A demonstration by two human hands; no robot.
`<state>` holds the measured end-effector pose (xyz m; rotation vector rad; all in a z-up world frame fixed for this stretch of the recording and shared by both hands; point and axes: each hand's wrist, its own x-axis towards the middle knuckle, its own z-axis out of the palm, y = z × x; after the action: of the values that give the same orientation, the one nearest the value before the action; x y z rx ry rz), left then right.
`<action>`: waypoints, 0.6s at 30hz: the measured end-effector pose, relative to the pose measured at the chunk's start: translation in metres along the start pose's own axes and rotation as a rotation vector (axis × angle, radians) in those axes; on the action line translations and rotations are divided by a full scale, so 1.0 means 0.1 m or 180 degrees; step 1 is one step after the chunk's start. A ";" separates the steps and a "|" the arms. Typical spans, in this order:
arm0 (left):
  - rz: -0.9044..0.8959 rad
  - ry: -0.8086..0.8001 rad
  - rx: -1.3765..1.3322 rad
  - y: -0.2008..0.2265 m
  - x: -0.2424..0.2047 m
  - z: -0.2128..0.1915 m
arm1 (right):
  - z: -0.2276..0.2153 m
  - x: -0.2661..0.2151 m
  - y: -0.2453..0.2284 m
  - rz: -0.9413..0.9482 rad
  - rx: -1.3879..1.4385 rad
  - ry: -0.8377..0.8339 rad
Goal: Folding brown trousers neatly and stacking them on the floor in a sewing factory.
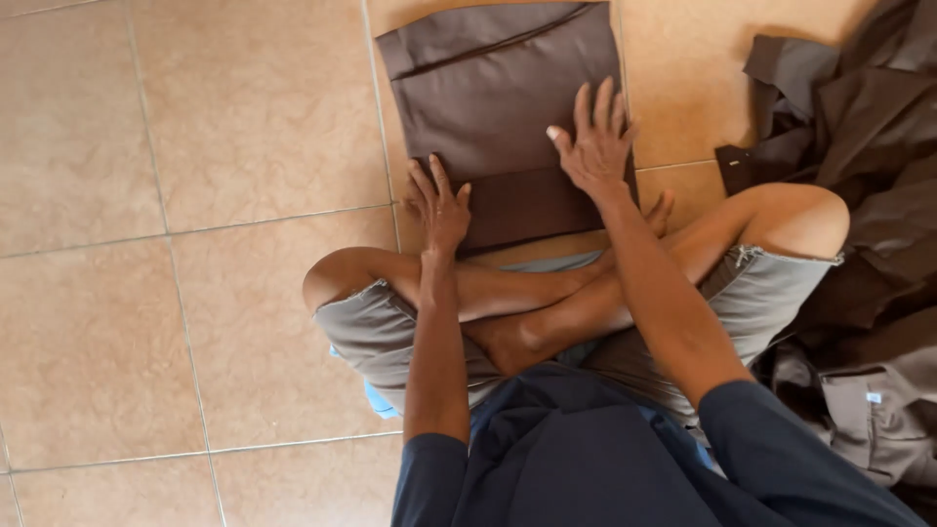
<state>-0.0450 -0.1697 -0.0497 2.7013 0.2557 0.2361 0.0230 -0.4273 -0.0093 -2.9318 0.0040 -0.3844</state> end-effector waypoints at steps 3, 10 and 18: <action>0.0082 -0.0023 0.0178 -0.13 -0.03 0.16 | 0.19 -0.05 0.05 -0.0058 0.0038 -0.0554; -0.0885 0.0358 -0.0754 -0.07 -0.07 -0.17 | 0.31 -0.16 0.09 -0.0147 -0.0064 -0.0402; -0.2086 -0.0639 -0.1172 -0.13 0.25 -0.65 | 0.11 -0.05 0.03 0.0041 0.0369 -0.0945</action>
<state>-0.0359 -0.1280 0.0064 2.1216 0.9082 -0.1676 0.0213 -0.4276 -0.0218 -2.8416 -0.0386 0.0535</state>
